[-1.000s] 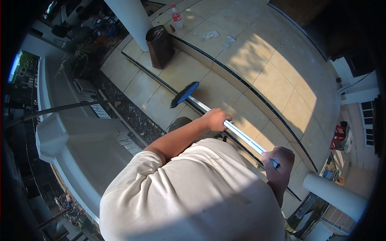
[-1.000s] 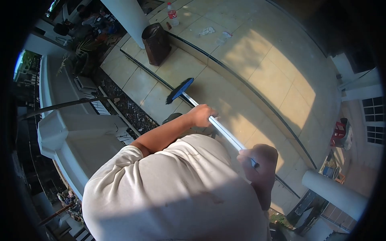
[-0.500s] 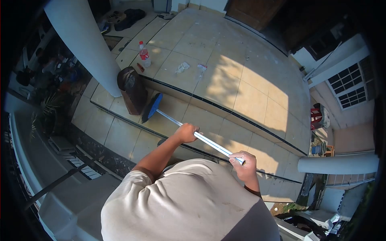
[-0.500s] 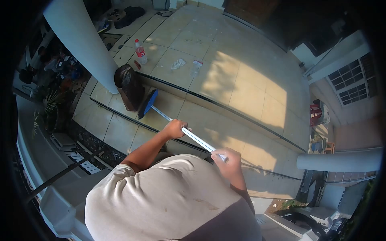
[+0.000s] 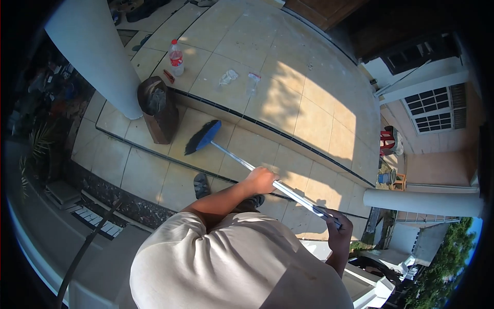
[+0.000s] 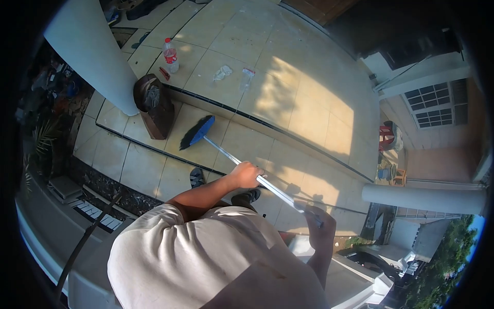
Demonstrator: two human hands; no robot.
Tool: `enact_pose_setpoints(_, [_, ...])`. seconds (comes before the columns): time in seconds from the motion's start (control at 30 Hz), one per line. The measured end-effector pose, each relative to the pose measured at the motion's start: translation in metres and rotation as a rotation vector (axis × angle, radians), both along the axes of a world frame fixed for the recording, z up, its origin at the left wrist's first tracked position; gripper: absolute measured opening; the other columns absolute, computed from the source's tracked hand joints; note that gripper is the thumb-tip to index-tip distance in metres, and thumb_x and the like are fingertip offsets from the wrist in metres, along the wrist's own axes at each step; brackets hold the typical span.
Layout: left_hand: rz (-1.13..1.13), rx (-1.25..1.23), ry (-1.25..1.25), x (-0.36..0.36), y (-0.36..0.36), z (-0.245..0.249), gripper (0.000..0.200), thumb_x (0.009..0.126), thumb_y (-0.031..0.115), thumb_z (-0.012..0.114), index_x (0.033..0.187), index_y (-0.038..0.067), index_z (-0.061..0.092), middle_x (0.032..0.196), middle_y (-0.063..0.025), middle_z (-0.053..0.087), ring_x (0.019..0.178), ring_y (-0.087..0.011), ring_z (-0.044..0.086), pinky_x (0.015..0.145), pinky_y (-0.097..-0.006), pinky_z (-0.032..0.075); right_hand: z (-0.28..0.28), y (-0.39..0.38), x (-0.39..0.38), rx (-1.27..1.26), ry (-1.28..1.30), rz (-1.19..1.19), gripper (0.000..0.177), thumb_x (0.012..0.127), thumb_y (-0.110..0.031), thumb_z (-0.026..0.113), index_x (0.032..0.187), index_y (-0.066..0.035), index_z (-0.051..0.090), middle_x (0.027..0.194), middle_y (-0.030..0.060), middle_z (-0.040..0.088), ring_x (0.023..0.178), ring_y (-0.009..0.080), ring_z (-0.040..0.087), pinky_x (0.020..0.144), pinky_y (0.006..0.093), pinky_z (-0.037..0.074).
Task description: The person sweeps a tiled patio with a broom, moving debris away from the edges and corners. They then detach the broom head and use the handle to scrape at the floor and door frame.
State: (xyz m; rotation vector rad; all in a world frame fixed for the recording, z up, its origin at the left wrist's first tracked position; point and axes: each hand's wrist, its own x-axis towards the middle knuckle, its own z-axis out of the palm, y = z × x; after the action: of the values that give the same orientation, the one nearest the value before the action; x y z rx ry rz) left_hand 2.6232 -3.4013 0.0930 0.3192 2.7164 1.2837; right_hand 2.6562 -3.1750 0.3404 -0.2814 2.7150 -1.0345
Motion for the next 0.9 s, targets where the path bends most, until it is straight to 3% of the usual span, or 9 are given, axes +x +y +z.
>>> enact_pose_setpoints(0.13, [0.174,-0.097,0.110,0.004,-0.033,-0.046,0.020,0.084,0.032,0.064,0.080,0.013,0.070,0.078,-0.0118,0.068,0.082,-0.0328,0.063,0.079,-0.0431,0.045,-0.036,-0.016,-0.013,0.226,-0.125,0.035,0.024,0.085,-0.006,0.067,0.109,-0.002,0.070,0.080,0.0058,0.068,0.071,0.0086,0.056,0.065,0.0245,0.045])
enact_pose_setpoints(0.2, [0.251,-0.080,0.098,0.006,-0.047,-0.070,0.020,0.084,0.031,0.065,0.078,0.012,0.070,0.077,-0.0113,0.067,0.083,-0.0329,0.062,0.081,-0.0430,0.044,-0.062,-0.029,-0.013,0.161,-0.108,0.225,0.034,0.085,-0.017,0.070,0.117,-0.009,0.068,0.084,0.0172,0.067,0.072,0.0270,0.063,0.070,0.0329,0.049])
enact_pose_setpoints(0.3, [0.126,-0.132,-0.079,-0.002,-0.037,-0.105,0.022,0.083,0.031,0.062,0.084,0.011,0.071,0.091,-0.0134,0.069,0.097,-0.0362,0.059,0.095,-0.0491,0.039,-0.070,-0.033,-0.017,0.197,-0.064,0.373,0.032,0.087,-0.021,0.067,0.118,-0.012,0.068,0.087,0.0174,0.068,0.075,0.0326,0.063,0.073,0.0367,0.050])
enact_pose_setpoints(0.47, [-0.006,-0.131,-0.184,-0.037,0.049,-0.101,0.026,0.073,0.030,0.060,0.091,0.016,0.072,0.092,-0.0163,0.070,0.100,-0.0381,0.062,0.098,-0.0489,0.039,-0.085,0.057,-0.037,0.343,-0.063,0.242,0.024,0.088,-0.013,0.065,0.110,-0.004,0.069,0.094,0.0172,0.071,0.086,0.0262,0.070,0.078,0.0328,0.052])
enact_pose_setpoints(0.57, [-0.114,-0.066,-0.226,-0.054,0.124,-0.074,0.027,0.075,0.032,0.058,0.093,0.018,0.072,0.093,-0.0153,0.071,0.098,-0.0343,0.065,0.090,-0.0476,0.044,-0.112,0.166,-0.041,0.324,0.250,0.180,0.020,0.085,-0.009,0.067,0.103,-0.002,0.071,0.086,0.0164,0.071,0.078,0.0257,0.069,0.073,0.0327,0.052])
enact_pose_setpoints(0.6, [-0.171,-0.077,-0.244,-0.058,0.149,-0.061,0.027,0.076,0.032,0.058,0.094,0.017,0.072,0.096,-0.0158,0.071,0.100,-0.0329,0.065,0.089,-0.0454,0.047,-0.057,0.146,-0.034,0.382,0.034,0.110,0.018,0.084,-0.007,0.066,0.101,-0.001,0.072,0.082,0.0147,0.071,0.072,0.0214,0.068,0.069,0.0316,0.051])
enact_pose_setpoints(0.67, [-0.240,-0.124,-0.214,-0.061,0.199,-0.037,0.032,0.078,0.035,0.059,0.100,0.015,0.072,0.100,-0.0137,0.071,0.100,-0.0332,0.066,0.092,-0.0436,0.049,-0.062,0.205,-0.024,0.343,0.149,0.015,0.013,0.084,-0.004,0.067,0.095,0.000,0.072,0.074,0.0096,0.069,0.063,0.0122,0.061,0.060,0.0271,0.047])
enact_pose_setpoints(0.77, [-0.343,-0.145,-0.198,-0.059,0.249,0.002,0.031,0.078,0.031,0.060,0.101,0.016,0.071,0.101,-0.0149,0.070,0.098,-0.0348,0.065,0.090,-0.0452,0.050,-0.028,0.225,-0.003,-0.059,0.133,-0.286,0.004,0.084,-0.002,0.067,0.083,0.002,0.069,0.065,0.0000,0.060,0.058,0.0021,0.046,0.052,0.0210,0.036])
enact_pose_setpoints(0.9, [-0.356,-0.090,-0.069,-0.048,0.242,0.047,0.029,0.076,0.026,0.061,0.102,0.016,0.072,0.095,-0.0168,0.070,0.091,-0.0356,0.066,0.086,-0.0463,0.051,-0.021,0.233,0.004,-0.348,0.290,-0.241,0.006,0.082,-0.002,0.068,0.078,-0.001,0.064,0.065,0.0014,0.060,0.058,0.0046,0.048,0.052,0.0230,0.036])
